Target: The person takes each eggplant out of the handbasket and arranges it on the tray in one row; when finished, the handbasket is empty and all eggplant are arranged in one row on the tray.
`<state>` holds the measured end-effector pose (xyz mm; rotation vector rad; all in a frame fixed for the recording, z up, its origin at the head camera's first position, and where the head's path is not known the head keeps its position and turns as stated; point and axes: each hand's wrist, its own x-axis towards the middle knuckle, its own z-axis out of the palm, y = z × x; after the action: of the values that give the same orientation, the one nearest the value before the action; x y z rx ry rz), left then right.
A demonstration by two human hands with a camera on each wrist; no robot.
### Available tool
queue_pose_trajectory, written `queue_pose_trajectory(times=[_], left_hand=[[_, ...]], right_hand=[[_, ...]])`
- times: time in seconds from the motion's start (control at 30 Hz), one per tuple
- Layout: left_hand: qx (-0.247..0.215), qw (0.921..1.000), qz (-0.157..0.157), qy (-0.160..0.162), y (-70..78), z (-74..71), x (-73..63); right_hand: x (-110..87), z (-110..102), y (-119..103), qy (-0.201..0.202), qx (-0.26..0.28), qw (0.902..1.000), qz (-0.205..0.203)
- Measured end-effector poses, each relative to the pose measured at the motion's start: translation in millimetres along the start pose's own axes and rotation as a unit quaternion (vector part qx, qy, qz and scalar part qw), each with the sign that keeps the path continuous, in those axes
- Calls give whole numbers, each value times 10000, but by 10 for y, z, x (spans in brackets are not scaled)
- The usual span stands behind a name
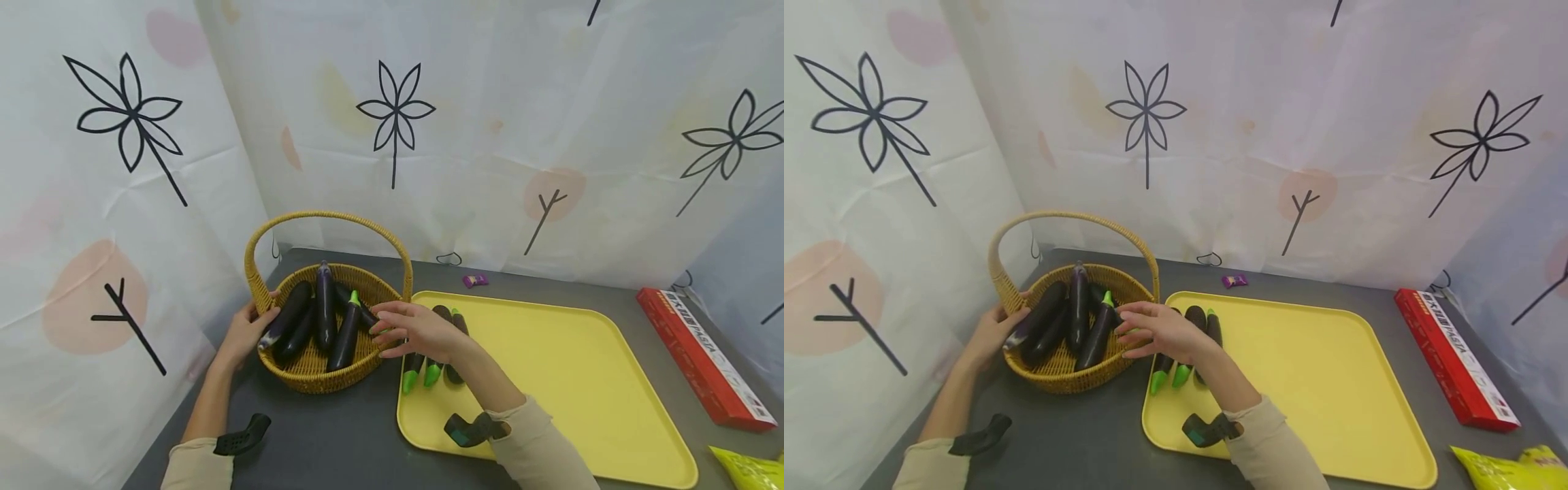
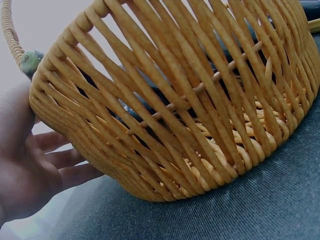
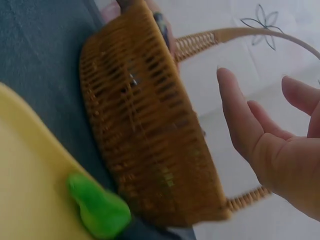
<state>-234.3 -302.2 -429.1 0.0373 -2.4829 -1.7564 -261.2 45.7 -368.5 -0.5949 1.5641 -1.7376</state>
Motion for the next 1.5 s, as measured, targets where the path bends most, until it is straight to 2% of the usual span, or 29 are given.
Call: queue_pose_trajectory(times=[0.17, 0.27, 0.6, 0.83, 1.03, 1.27, 1.5], left_hand=[[-16, 10000, 8, 10, -5, -1, -32], [-22, 10000, 17, 41, -9, -4, -32], [57, 9999, 37, 137, -10, 21, 10], [40, 9999, 37, 93, -9, 21, 8], [19, 9999, 23, 137, 2, 26, -1], [-10, 9999, 16, 136, 14, 30, 0], [-54, 9998, 95, 158, 9, 34, -8]], right_hand=[[282, 220, 30, -280, 186, 9989, 319], [420, 352, 30, -312, 268, 9981, 460], [804, 707, 92, 197, 633, 9944, 823], [1029, 855, 171, 637, 1298, 9837, 1073], [1147, 923, 238, 882, 1814, 9741, 1025], [1189, 973, 227, 1055, 2282, 9619, 1077], [1201, 1058, 216, 850, 2723, 9499, 1275]])
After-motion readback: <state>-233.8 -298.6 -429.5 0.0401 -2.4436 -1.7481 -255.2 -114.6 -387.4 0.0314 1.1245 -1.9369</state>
